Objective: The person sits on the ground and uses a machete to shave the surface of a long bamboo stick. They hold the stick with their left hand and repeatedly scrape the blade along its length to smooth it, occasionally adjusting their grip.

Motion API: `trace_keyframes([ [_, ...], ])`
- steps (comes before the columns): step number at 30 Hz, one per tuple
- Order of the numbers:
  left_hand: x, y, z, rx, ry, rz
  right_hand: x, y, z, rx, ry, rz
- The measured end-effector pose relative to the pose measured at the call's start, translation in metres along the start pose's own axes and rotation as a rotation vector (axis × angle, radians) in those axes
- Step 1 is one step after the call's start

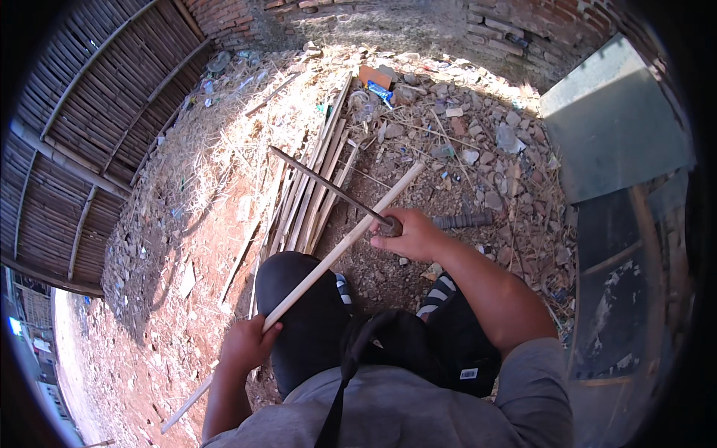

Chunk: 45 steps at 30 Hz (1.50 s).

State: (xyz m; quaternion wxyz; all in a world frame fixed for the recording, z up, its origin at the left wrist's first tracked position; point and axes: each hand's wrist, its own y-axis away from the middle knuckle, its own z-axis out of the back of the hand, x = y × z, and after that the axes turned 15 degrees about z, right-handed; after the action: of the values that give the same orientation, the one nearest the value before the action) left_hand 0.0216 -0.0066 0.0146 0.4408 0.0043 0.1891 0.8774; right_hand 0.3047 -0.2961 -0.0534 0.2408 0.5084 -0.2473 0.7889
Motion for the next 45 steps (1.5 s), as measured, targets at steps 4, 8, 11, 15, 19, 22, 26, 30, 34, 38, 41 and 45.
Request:
trace_keyframes([
  [4, 0.005, 0.003, -0.004, -0.028, 0.005, -0.035, -0.010, 0.000, 0.001, 0.002, -0.217, -0.007],
  [8, 0.005, 0.004, -0.005, -0.026, -0.017, -0.026, -0.001, 0.000, 0.006, -0.064, -0.371, -0.062],
  [11, 0.003, 0.008, -0.004, -0.048, -0.017, 0.004, 0.005, 0.001, 0.012, -0.106, -0.315, -0.089],
  [15, 0.029, 0.019, -0.018, -0.214, 0.077, 0.005, 0.000, 0.001, 0.029, -0.186, -0.226, -0.122],
  [19, 0.072, 0.025, -0.026, -0.221, 0.054, 0.076, -0.022, -0.001, 0.051, -0.305, -0.252, -0.121],
  [22, 0.066, 0.031, -0.019, -0.098, -0.079, 0.142, -0.033, 0.000, 0.058, -0.455, 0.089, 0.027],
  [26, 0.056, 0.029, -0.023, -0.003, 0.071, 0.122, 0.011, 0.004, 0.067, -0.418, 0.472, -0.079],
  [30, 0.026, 0.026, -0.023, -0.018, 0.123, 0.086, 0.014, 0.012, 0.048, -0.159, 0.590, 0.005],
  [34, 0.019, 0.023, -0.024, -0.019, 0.062, 0.092, 0.018, 0.007, 0.020, 0.172, 0.716, 0.134],
  [38, 0.026, 0.014, -0.019, 0.044, 0.087, 0.049, -0.011, -0.002, 0.028, 0.155, 0.622, 0.015],
  [41, 0.027, 0.011, -0.012, 0.078, 0.136, 0.059, -0.016, -0.005, 0.044, -0.136, 0.525, -0.102],
  [45, 0.027, 0.007, -0.008, 0.129, 0.137, 0.063, -0.009, 0.001, 0.026, 0.068, 0.608, -0.014],
])
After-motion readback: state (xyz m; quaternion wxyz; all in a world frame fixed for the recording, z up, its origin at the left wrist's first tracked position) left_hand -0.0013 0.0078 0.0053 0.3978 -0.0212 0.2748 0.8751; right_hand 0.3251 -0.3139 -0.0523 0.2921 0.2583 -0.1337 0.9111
